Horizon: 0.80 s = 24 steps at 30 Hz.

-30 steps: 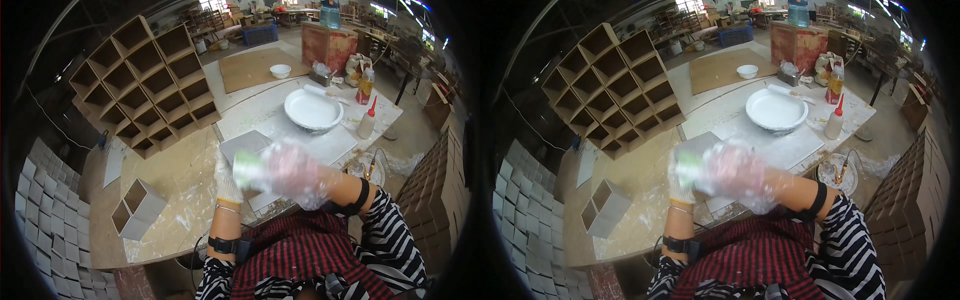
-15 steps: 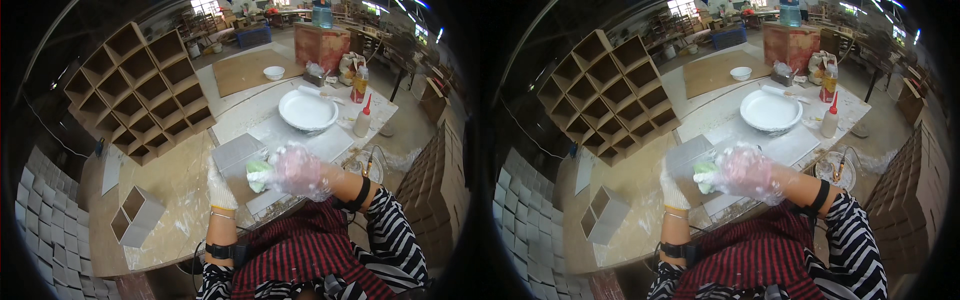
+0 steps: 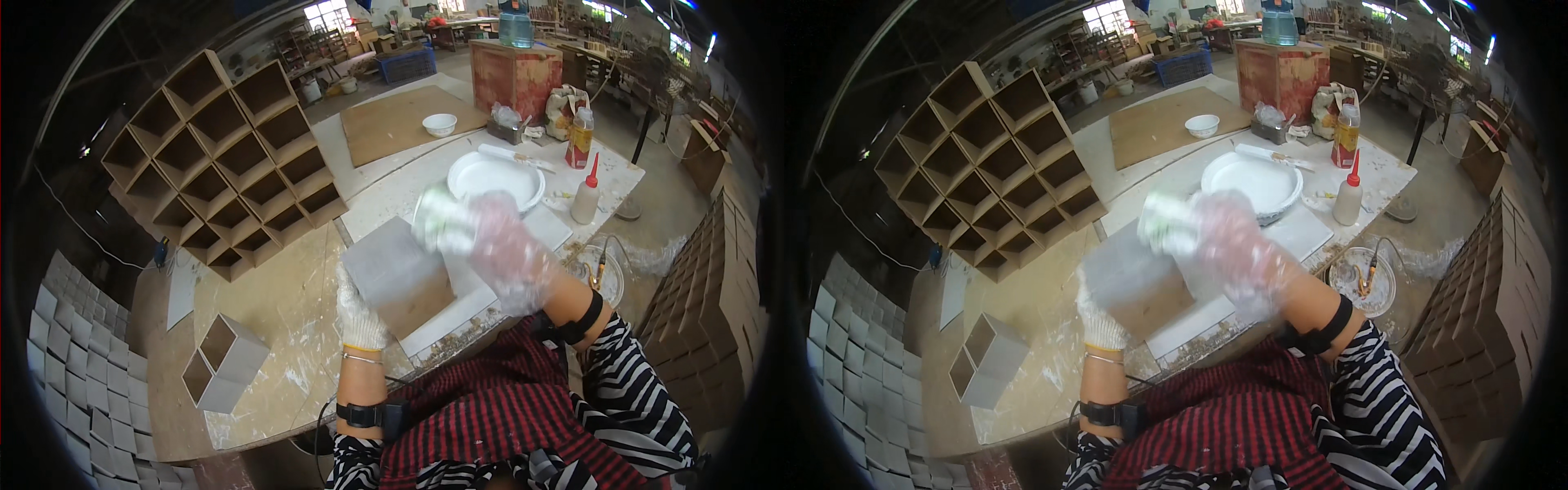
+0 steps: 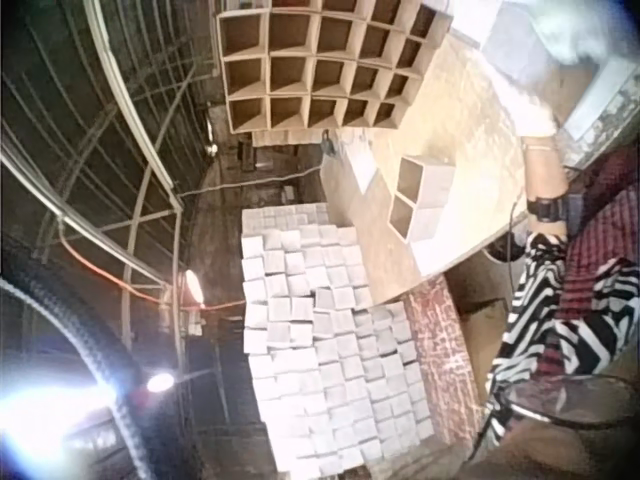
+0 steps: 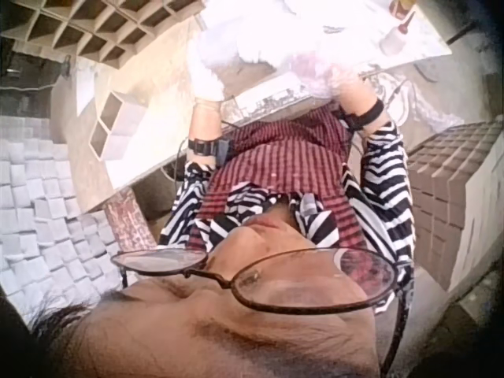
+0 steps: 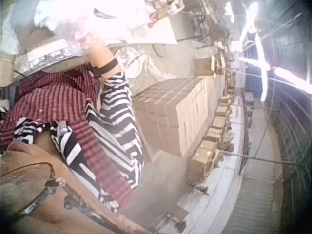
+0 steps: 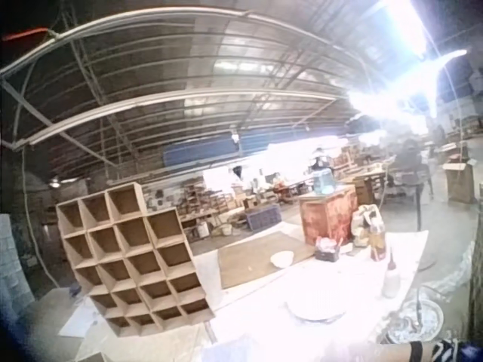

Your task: The person wipes the surfaces of small wooden boxes with a cloth while wearing gloves. They repeatedly turn the boxes to clean different sides and place them on the table after wiping.

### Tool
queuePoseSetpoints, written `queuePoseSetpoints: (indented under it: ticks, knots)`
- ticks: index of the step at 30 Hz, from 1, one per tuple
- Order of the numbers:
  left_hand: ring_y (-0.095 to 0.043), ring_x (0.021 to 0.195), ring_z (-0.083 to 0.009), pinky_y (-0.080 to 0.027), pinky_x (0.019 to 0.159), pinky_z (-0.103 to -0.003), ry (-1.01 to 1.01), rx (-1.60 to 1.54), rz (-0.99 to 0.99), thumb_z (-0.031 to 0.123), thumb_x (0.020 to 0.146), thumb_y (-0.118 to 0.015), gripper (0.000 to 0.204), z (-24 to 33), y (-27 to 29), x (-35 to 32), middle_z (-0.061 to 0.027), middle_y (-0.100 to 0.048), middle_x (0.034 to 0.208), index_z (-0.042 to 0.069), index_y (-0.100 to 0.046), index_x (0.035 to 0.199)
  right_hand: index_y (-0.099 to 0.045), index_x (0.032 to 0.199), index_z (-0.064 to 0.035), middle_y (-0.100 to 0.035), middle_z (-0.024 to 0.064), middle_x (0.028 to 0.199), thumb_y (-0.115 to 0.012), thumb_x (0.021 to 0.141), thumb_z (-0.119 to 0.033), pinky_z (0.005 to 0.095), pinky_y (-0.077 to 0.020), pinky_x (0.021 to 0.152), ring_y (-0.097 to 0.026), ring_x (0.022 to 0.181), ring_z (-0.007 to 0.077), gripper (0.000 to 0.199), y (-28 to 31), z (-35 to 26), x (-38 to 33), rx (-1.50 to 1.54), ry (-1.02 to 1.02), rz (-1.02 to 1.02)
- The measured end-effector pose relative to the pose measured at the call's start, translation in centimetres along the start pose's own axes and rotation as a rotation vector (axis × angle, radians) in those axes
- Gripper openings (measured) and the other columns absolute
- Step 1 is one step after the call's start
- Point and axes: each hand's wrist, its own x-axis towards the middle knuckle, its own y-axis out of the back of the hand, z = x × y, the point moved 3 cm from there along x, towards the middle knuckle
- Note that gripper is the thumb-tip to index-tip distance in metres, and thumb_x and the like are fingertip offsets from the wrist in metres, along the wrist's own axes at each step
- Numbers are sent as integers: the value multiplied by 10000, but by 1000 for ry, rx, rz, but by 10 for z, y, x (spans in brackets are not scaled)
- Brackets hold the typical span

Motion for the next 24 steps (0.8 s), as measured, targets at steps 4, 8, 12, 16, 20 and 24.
queuePoseSetpoints:
  ticks: [4,8,12,16,20,24]
  knots:
    - [-545,1220,-318,-442,1050,-465,-75,55,-36,426,1006,-482,552,3,5,-1,-161,-576,1328,-18,-523,1332,-639,1202,-68,-671,90,957,-565,956,-286,318,-493,716,-598,788,189,337,8,29,-5,567,-477,-26]
    - [-555,1211,-317,-445,1052,-453,-106,-65,-250,301,1002,-489,455,-3,18,8,-181,-580,1315,-31,-531,1310,-634,1220,-53,-648,46,901,-540,986,-307,296,-478,678,-578,750,143,359,6,1,-6,472,-507,-9]
    - [-571,1191,-335,-456,1043,-461,-100,-9,-177,270,982,-515,439,-17,22,17,-187,-585,1303,-17,-530,1314,-536,1327,-15,-645,135,1195,-527,952,-58,303,-515,898,-633,1058,228,378,-20,2,-18,848,-788,-71]
    - [-592,1148,-307,-474,1019,-443,-129,131,-150,247,969,-563,423,-17,9,4,-142,-601,1268,-8,-524,1304,-546,1323,-14,-638,70,1189,-538,986,-105,263,-509,853,-611,1015,107,350,-45,5,-47,1173,-749,107]
    - [-617,1052,-243,-541,884,-369,-422,545,-246,138,940,-613,368,-18,0,-4,-108,-610,1175,10,-518,1272,-570,1299,-15,-648,42,1125,-570,979,-138,256,-507,810,-601,944,77,343,-39,4,-52,795,-533,122]
    - [-621,1041,-249,-549,840,-365,-100,-104,-106,124,968,-531,322,-22,40,20,-128,-611,1178,27,-521,1275,-586,1282,-15,-668,33,1062,-601,962,-160,252,-514,762,-615,883,82,351,-42,-7,-49,963,-761,73]
